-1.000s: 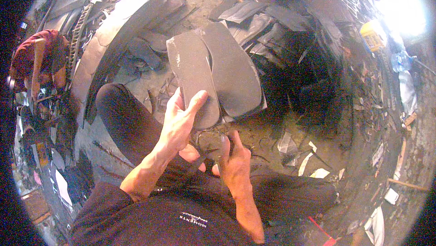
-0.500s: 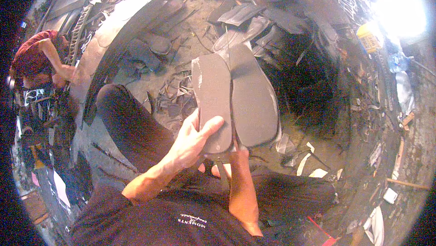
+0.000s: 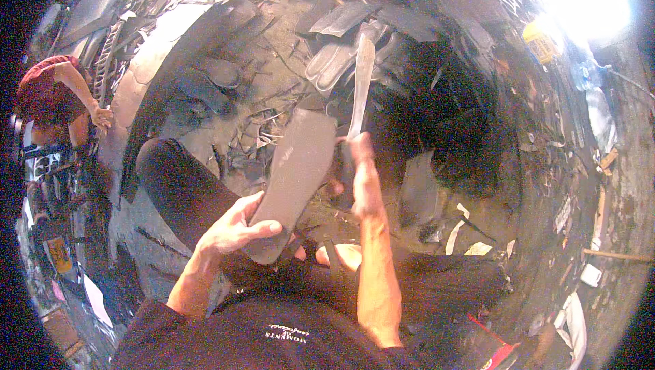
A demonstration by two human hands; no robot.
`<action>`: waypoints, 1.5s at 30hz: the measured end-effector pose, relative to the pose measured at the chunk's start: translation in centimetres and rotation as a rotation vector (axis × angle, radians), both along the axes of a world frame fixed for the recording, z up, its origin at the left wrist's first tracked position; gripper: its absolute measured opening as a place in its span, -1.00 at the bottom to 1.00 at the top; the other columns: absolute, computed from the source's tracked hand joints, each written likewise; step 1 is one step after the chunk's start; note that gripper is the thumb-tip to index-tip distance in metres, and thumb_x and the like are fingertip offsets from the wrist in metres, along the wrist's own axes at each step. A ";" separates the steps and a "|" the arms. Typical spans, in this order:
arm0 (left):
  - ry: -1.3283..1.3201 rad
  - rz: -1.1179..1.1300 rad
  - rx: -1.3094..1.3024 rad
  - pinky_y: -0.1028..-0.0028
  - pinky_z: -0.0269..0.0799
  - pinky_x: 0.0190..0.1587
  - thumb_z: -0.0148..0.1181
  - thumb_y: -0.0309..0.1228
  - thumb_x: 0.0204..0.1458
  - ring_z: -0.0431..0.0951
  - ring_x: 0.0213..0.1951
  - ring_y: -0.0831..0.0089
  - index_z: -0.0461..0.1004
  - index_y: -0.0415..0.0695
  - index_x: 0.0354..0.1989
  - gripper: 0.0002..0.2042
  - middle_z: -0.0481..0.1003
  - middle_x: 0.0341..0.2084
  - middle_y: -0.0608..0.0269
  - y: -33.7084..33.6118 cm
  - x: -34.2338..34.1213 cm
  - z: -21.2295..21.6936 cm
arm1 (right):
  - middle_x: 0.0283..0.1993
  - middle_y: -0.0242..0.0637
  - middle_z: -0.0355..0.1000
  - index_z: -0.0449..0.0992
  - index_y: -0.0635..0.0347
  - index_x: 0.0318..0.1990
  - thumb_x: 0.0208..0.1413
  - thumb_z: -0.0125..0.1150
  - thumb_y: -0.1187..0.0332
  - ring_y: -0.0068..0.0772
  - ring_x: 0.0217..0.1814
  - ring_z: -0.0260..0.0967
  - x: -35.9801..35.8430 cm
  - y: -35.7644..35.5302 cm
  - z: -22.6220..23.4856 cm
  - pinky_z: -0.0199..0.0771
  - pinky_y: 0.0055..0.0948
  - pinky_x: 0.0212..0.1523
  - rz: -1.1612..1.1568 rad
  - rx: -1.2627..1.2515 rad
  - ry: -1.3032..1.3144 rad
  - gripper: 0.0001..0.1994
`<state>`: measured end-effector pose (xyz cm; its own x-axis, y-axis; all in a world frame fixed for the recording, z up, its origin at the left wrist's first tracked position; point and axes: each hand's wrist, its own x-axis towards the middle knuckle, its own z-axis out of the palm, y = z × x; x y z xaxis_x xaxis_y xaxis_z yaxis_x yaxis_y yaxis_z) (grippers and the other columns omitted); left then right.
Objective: The person sits on the floor and uses a knife to trim the edges of black rubber shoe insoles. They repeatedly pick up insoles, cut along the perimeter, and place the trimmed pieces aside.
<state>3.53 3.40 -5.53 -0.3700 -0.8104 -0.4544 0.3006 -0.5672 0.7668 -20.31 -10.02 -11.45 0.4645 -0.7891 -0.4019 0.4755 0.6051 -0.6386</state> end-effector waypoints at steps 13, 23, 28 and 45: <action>-0.389 0.406 -0.156 0.49 0.54 -0.21 0.48 -0.16 0.19 0.58 -0.31 0.63 0.63 -0.20 -0.09 -0.65 0.66 -0.32 0.36 -3.9 -0.2 2.2 | -0.57 -0.38 0.28 0.51 0.25 -0.07 0.53 -0.08 -0.05 -0.56 -0.55 0.19 -1.9 8.0 11.1 0.20 -0.38 -0.49 0.347 -0.704 0.994 -0.52; -0.294 -0.306 -0.345 0.37 0.61 -0.21 0.60 -0.15 0.03 0.67 -0.34 0.50 0.64 -0.29 -0.12 -0.55 0.70 -0.39 0.22 -2.7 -2.0 4.9 | -0.41 0.16 0.50 0.46 0.24 -0.09 0.51 -0.03 0.01 0.33 -0.23 0.59 -3.1 8.3 11.1 0.50 0.06 -0.26 0.551 -0.624 0.921 -0.59; -0.340 0.163 -0.345 0.40 0.54 -0.23 0.55 -0.25 0.06 0.62 -0.36 0.55 0.68 -0.26 -0.32 -0.71 0.67 -0.45 0.21 -3.5 -0.7 5.2 | -0.57 -0.47 0.25 0.49 0.09 -0.12 0.56 -0.17 -0.08 -0.64 -0.61 0.17 -3.1 6.8 9.5 0.19 -0.49 -0.57 0.329 -0.405 0.762 -0.54; 0.038 1.018 0.053 0.31 0.70 -0.18 0.48 -0.21 0.17 0.69 -0.15 0.51 0.50 0.00 0.14 -0.58 0.63 -0.11 0.36 -4.9 -3.7 2.2 | -0.56 -0.15 0.46 0.46 0.17 -0.05 0.51 -0.03 -0.01 -0.02 -0.47 0.55 -0.3 14.2 6.7 0.46 -0.15 -0.42 0.132 -0.730 1.082 -0.61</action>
<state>-0.18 -1.51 -3.33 0.4685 -0.7277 -0.5010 0.6830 -0.0614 0.7279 -20.57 4.17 -4.71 0.2682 -0.9559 -0.1197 -0.5169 -0.0380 -0.8552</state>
